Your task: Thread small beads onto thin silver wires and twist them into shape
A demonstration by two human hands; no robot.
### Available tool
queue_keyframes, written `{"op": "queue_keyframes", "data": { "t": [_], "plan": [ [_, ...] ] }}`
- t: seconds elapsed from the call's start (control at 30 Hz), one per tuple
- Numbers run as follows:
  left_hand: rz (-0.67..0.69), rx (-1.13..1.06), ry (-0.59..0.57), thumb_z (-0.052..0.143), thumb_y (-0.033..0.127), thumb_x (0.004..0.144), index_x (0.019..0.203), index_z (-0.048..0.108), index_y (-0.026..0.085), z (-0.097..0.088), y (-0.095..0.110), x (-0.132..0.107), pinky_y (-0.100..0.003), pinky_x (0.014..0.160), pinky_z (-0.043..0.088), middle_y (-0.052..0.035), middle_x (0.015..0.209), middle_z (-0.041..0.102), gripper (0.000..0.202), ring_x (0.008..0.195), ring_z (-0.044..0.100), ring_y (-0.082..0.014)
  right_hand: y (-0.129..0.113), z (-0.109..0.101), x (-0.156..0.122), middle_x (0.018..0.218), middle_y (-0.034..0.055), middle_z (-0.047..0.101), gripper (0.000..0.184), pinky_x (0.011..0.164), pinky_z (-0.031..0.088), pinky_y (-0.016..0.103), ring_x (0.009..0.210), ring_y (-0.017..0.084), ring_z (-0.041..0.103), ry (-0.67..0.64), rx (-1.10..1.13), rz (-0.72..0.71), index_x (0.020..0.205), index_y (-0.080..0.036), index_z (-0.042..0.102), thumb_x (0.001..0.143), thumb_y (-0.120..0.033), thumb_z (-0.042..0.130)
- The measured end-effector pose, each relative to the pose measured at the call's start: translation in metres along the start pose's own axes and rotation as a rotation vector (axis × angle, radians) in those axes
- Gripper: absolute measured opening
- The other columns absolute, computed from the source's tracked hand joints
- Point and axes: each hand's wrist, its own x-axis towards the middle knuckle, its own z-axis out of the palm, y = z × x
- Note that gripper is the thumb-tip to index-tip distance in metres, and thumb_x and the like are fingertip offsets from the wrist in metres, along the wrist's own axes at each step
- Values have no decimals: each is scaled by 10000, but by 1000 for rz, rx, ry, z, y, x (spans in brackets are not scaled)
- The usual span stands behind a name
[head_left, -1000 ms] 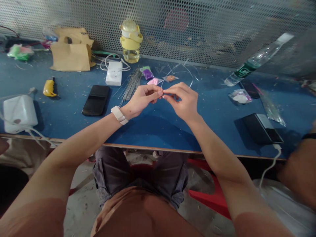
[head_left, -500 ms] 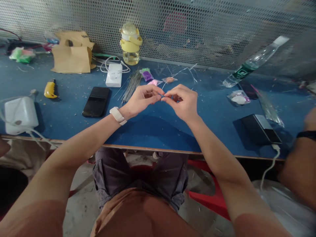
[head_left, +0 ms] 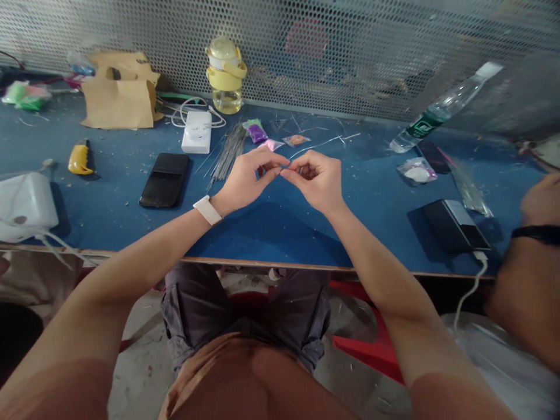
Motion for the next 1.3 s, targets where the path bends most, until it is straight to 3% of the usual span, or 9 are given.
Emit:
{"op": "queue_keyframes", "data": {
  "t": [0.17, 0.33, 0.47, 0.6, 0.8, 0.93, 1.07, 1.17, 1.3],
  "plan": [
    [84, 235, 7, 721, 302, 1076, 1124, 876, 261, -5, -1, -1, -351, 856, 560, -51, 999, 841, 168, 890, 752, -200, 8, 0, 4, 683, -26, 683, 546, 527, 429, 311, 551, 119, 512, -65, 119, 89, 878, -262, 815, 807, -794, 919],
    [128, 306, -52, 702, 354, 1098, 1075, 865, 284, -11, -7, 1, -401, 919, 536, -48, 1045, 869, 179, 1002, 786, -238, 18, -4, 7, 638, -44, 684, 509, 460, 424, 267, 510, 108, 550, -211, 306, 276, 1006, -246, 850, 773, -670, 1006],
    [159, 311, -88, 679, 338, 1103, 1027, 851, 272, -10, -10, 2, -414, 905, 523, -53, 1043, 867, 199, 993, 773, -243, 17, -6, 7, 787, -15, 742, 510, 460, 469, 242, 612, 115, 642, -295, 429, 361, 1072, -226, 837, 768, -584, 1037],
    [181, 373, -111, 703, 359, 1091, 1056, 845, 257, -8, -10, 1, -408, 887, 511, -64, 1041, 854, 178, 1003, 760, -258, 12, -5, 5, 902, 0, 765, 480, 465, 515, 238, 666, 119, 686, -270, 472, 351, 1067, -230, 816, 780, -542, 1042],
    [186, 449, -131, 608, 331, 1130, 1048, 802, 226, -8, -7, 1, -419, 857, 483, -92, 1010, 806, 236, 967, 729, -273, 11, -2, 5, 900, 21, 796, 526, 478, 557, 244, 676, 138, 724, -255, 493, 382, 1075, -229, 837, 766, -604, 1039],
    [186, 464, -146, 560, 330, 1152, 1077, 785, 226, -8, -5, 1, -427, 862, 474, -100, 1025, 787, 259, 968, 711, -277, 14, 1, 4, 931, 37, 788, 497, 447, 528, 241, 645, 123, 699, -227, 467, 360, 1020, -229, 831, 867, -690, 934],
    [187, 428, -143, 550, 311, 1154, 1062, 776, 222, -4, -3, 0, -434, 893, 497, -111, 1043, 768, 260, 1000, 694, -281, 11, 3, 4, 867, 25, 760, 507, 400, 466, 230, 592, 107, 658, -191, 441, 315, 941, -223, 824, 858, -713, 927],
    [115, 314, -113, 554, 243, 1135, 1048, 770, 205, 0, 0, -1, -399, 892, 521, -113, 1073, 750, 236, 1016, 688, -255, 7, 4, 4, 850, 23, 767, 502, 397, 442, 232, 547, 90, 628, -162, 398, 249, 898, -211, 835, 850, -699, 941],
    [-99, 110, -90, 620, 180, 1080, 995, 776, 186, 4, 4, 1, -324, 830, 516, -66, 985, 754, 177, 880, 660, -175, 6, 5, 3, 890, 41, 813, 488, 441, 468, 255, 520, 87, 625, -110, 299, 147, 914, -205, 851, 877, -685, 925]
  ]
}}
